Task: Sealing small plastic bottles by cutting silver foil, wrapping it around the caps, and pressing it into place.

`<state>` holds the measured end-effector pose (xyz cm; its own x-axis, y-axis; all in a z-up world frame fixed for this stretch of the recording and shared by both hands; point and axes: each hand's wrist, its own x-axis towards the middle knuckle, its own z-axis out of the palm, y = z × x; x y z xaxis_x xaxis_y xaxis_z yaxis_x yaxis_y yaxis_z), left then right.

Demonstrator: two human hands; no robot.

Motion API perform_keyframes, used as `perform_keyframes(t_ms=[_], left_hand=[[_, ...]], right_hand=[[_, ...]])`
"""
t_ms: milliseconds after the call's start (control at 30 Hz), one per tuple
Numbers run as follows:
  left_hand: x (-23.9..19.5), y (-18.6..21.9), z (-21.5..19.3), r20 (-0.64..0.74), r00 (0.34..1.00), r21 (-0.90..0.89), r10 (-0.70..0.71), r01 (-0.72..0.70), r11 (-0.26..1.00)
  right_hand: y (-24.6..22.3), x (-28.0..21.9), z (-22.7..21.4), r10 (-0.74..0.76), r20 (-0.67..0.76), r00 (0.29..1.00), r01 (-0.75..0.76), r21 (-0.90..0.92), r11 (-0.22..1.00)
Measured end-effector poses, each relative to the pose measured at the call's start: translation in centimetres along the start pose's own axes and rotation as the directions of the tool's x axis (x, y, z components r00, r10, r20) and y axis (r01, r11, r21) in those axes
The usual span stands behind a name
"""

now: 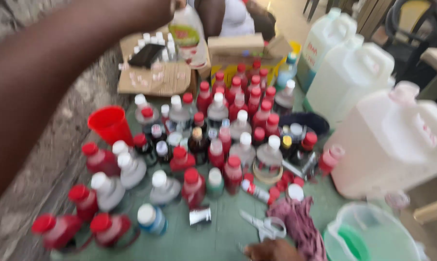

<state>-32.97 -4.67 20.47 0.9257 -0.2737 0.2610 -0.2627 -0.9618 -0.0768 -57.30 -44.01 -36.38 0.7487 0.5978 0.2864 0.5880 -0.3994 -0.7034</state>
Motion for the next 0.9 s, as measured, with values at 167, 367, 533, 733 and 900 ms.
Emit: perform_keyframes(t_ms=[167,367,533,733,900], left_hand=[[-9.7,5.6,-2.8,0.113,0.993,-0.159,0.029,-0.011,0.987],[-21.5,12.8,3.6,0.09,0.975,-0.154,0.202,-0.186,0.97],[-25.4,14.6,11.5,0.06,0.973,-0.262,0.223,-0.201,0.944],[-26.2,15.4,16.0,-0.141,0.974,-0.266,0.175,-0.207,0.941],[-26.7,15.0,16.4,-0.2,0.971,-0.367,0.132,-0.199,0.909]], right_hand=[[-32.5,11.8,-9.4,-0.131,-0.554,0.822,0.051,-0.159,0.986],[-32.8,9.9,-9.0,0.109,-0.206,0.972,-0.119,-0.04,0.992],[-31.4,10.7,-7.0,-0.033,-0.167,0.985,0.021,-0.075,0.997],[-28.9,11.4,-5.5,0.022,-0.345,0.938,-0.041,-0.048,0.998],[-28.0,11.7,-5.2,0.09,-0.418,0.904,-0.103,-0.009,0.995]])
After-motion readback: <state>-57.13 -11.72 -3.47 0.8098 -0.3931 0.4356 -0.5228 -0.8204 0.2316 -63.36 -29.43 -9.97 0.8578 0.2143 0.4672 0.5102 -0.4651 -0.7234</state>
